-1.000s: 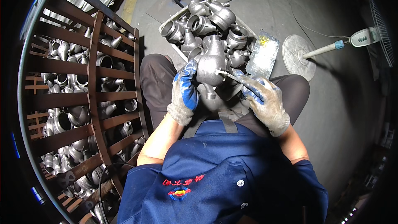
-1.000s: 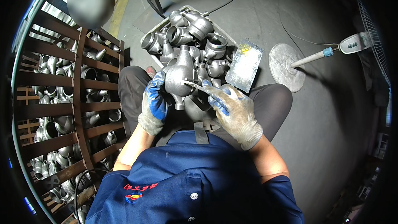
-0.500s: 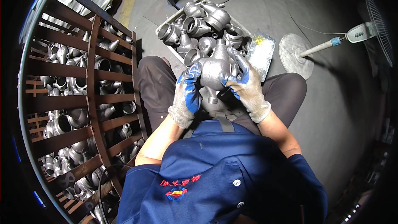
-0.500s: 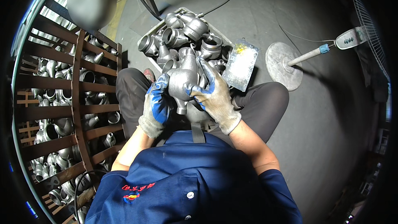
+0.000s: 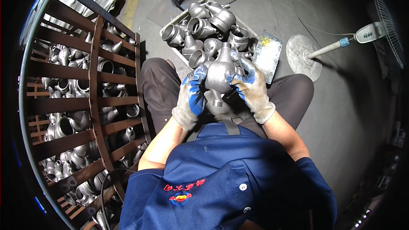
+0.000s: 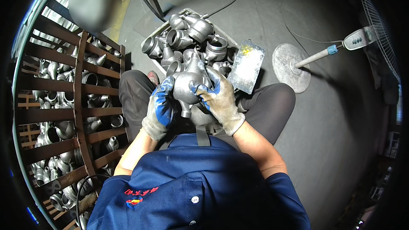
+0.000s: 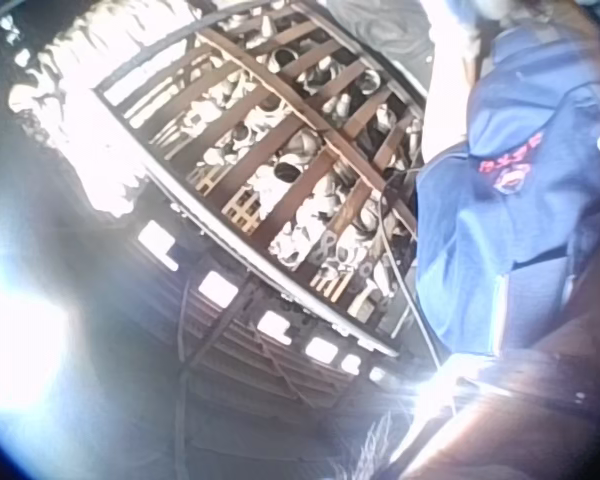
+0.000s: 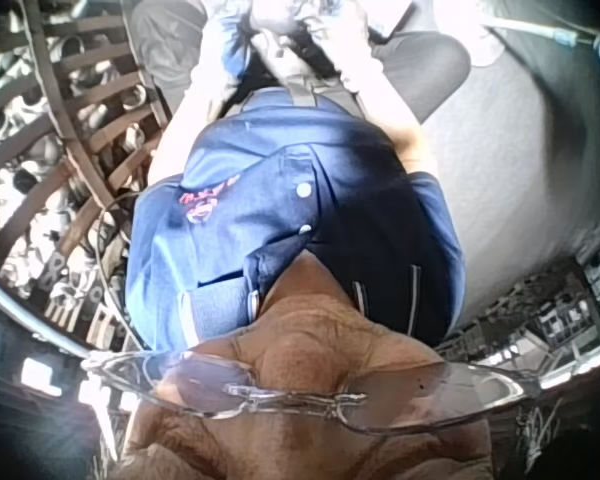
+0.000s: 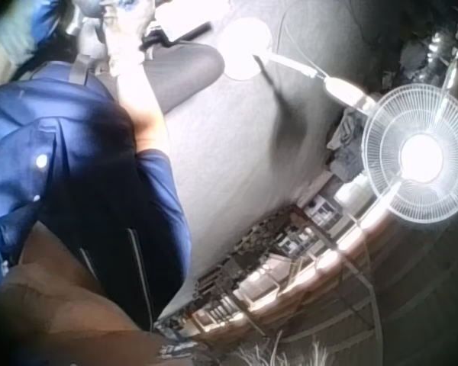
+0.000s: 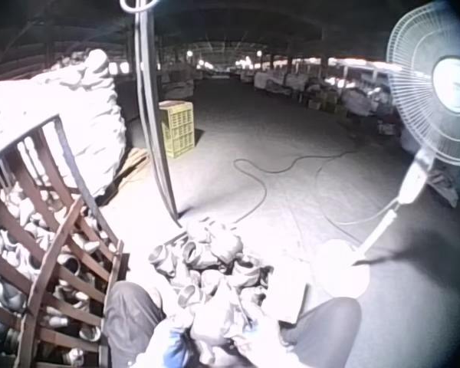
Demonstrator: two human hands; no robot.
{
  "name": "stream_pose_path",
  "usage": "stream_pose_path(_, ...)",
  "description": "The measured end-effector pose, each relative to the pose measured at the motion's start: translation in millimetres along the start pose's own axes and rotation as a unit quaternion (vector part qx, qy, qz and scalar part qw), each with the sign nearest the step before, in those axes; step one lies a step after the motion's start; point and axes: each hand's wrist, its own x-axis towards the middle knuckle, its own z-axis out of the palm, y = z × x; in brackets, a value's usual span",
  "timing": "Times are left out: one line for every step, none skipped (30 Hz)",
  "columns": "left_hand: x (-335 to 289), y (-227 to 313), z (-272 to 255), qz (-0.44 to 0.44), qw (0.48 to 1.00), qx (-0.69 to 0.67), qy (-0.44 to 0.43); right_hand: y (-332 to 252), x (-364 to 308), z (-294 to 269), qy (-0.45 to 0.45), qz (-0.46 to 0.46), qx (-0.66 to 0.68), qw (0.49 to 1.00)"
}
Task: Polishing cast metal valve or pipe components using a handheld tool and abrasive compound.
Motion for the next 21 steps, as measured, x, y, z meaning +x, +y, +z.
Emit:
stream_pose_path(2,0,1,-0.05,0.997,-0.066,0.001,-4,0,0,-0.001,-0.001,0.0,1.0)
stream_pose_path(3,-5,3,-0.05,0.997,-0.066,0.002,-10,-1,-2,-0.002,0.053,0.034,0.998)
stream_pose_path(5,-12,4,-0.184,0.924,-0.329,0.065,-14,-1,-5,-0.003,0.106,0.067,0.992)
stream_pose_path(8,-14,7,-0.301,0.762,-0.561,0.117,5,9,-9,0.016,0.019,0.084,0.996)
stream_pose_path(10,-12,8,-0.301,0.763,-0.561,0.114,18,12,-22,0.042,0.021,0.12,0.992)
stream_pose_path(11,-8,7,-0.313,0.754,-0.57,0.093,9,15,-24,0.053,0.029,0.147,0.987)
stream_pose_path(11,-5,7,-0.325,0.744,-0.579,0.071,-1,18,-25,0.064,0.037,0.174,0.982)
stream_pose_path(10,-8,7,-0.325,0.745,-0.578,0.072,1,24,-23,0.083,0.033,0.176,0.98)
stream_pose_path(9,-12,6,-0.34,0.749,-0.565,0.059,0,27,-32,0.027,0.088,0.177,0.98)
stream_pose_path(9,-16,8,-0.356,0.753,-0.552,0.041,4,31,-40,-0.022,0.089,0.2,0.976)
stream_pose_path(8,-21,13,-0.358,0.753,-0.551,0.038,8,36,-44,-0.071,0.089,0.222,0.968)
stream_pose_path(6,-26,19,-0.337,0.764,-0.549,0.044,0,41,-43,-0.118,0.108,0.172,0.972)
stream_pose_path(4,-31,23,-0.315,0.774,-0.547,0.05,-3,40,-42,-0.149,0.124,0.165,0.967)
stream_pose_path(3,-35,22,-0.323,0.759,-0.564,0.017,-6,38,-40,-0.132,0.158,0.164,0.965)
stream_pose_path(3,-40,24,-0.325,0.76,-0.563,0.017,-7,36,-39,-0.115,0.191,0.164,0.961)
stream_pose_path(4,-44,26,-0.31,0.786,-0.534,0.036,-3,36,-41,-0.115,0.192,0.167,0.96)
stream_pose_path(4,-49,28,-0.294,0.811,-0.504,0.054,3,36,-43,-0.115,0.17,0.203,0.957)
stream_pose_path(7,-42,30,-0.296,0.808,-0.507,0.047,11,36,-47,-0.109,0.148,0.24,0.953)
stream_pose_path(8,-33,30,-0.299,0.808,-0.505,0.046,17,37,-50,-0.107,0.149,0.243,0.953)
stream_pose_path(9,-22,31,-0.232,0.876,-0.423,0.008,23,38,-54,-0.074,0.16,0.25,0.952)
stream_pose_path(9,-11,30,-0.16,0.929,-0.333,-0.03,30,40,-55,-0.043,0.171,0.256,0.951)
